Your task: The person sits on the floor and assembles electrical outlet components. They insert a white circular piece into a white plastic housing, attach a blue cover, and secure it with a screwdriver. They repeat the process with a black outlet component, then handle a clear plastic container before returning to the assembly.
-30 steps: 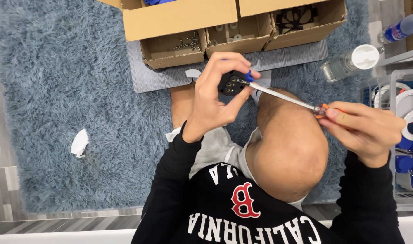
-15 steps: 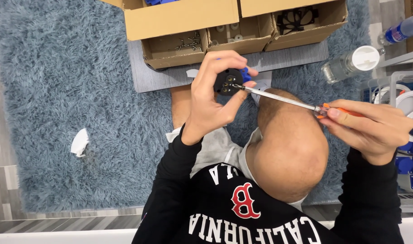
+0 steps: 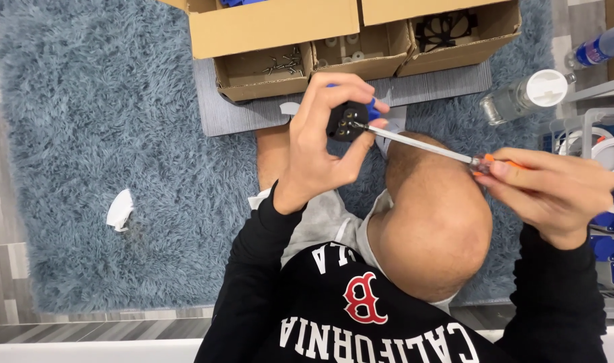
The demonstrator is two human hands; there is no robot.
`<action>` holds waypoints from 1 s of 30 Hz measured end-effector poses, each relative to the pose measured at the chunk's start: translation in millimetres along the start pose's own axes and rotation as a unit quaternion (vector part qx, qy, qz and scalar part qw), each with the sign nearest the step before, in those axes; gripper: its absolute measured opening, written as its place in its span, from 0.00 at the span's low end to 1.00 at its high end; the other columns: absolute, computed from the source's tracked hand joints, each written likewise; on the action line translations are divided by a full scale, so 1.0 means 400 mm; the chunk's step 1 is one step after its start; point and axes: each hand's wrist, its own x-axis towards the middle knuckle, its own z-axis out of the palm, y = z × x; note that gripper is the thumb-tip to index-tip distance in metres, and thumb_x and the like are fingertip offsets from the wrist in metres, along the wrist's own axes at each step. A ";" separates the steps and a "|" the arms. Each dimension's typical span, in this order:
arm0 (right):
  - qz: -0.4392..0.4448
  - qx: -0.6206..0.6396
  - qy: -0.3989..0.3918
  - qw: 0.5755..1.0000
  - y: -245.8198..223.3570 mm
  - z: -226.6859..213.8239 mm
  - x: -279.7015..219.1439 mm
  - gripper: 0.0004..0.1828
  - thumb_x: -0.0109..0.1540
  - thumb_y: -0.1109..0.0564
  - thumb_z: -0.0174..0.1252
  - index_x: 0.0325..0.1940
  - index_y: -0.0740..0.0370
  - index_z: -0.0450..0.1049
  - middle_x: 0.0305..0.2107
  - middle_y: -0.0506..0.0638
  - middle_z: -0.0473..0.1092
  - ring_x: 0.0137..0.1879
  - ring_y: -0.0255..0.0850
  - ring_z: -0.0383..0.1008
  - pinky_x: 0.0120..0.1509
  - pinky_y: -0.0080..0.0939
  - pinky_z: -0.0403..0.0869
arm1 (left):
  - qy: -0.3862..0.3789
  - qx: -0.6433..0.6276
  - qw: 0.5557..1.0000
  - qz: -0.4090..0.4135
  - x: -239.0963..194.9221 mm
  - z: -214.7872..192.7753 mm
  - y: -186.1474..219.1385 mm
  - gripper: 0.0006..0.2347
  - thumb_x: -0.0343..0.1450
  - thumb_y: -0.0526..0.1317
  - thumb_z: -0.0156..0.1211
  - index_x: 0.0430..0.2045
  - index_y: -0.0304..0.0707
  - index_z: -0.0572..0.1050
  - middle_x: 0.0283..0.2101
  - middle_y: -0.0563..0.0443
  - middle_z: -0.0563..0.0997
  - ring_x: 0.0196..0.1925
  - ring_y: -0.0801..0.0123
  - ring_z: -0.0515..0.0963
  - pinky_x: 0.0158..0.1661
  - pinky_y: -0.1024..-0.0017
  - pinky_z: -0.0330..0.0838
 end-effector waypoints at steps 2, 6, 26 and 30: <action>-0.074 0.097 0.151 0.981 -0.020 0.018 0.009 0.12 0.59 0.81 0.74 0.42 0.89 0.79 0.47 0.77 0.79 0.35 0.46 0.79 0.38 0.36 0.76 | 0.005 -0.019 1.000 0.003 0.003 -0.003 -0.006 0.18 0.72 0.21 0.70 0.51 0.36 0.71 0.57 0.47 0.74 0.52 0.60 0.89 0.55 0.67 0.87; -0.107 -0.006 0.156 0.982 0.016 0.017 -0.010 0.12 0.60 0.78 0.80 0.45 0.82 0.84 0.47 0.73 0.82 0.35 0.46 0.77 0.38 0.39 0.73 | 0.007 -0.020 1.000 0.012 0.006 -0.001 -0.011 0.19 0.71 0.21 0.72 0.50 0.37 0.72 0.56 0.47 0.74 0.52 0.60 0.89 0.56 0.66 0.86; -0.194 -0.036 0.141 0.970 0.056 -0.011 0.003 0.12 0.59 0.74 0.82 0.42 0.79 0.85 0.45 0.75 0.82 0.38 0.53 0.82 0.40 0.44 0.78 | 0.046 0.011 0.999 0.001 0.007 0.011 -0.007 0.20 0.72 0.22 0.74 0.52 0.37 0.71 0.57 0.48 0.75 0.51 0.64 0.88 0.56 0.68 0.86; -0.181 -0.046 0.149 0.971 0.056 -0.009 -0.002 0.12 0.61 0.74 0.83 0.42 0.78 0.85 0.45 0.74 0.83 0.39 0.54 0.82 0.40 0.44 0.78 | 0.053 0.002 0.999 -0.008 0.005 0.016 -0.008 0.18 0.73 0.22 0.72 0.52 0.36 0.71 0.58 0.48 0.74 0.52 0.63 0.89 0.57 0.68 0.88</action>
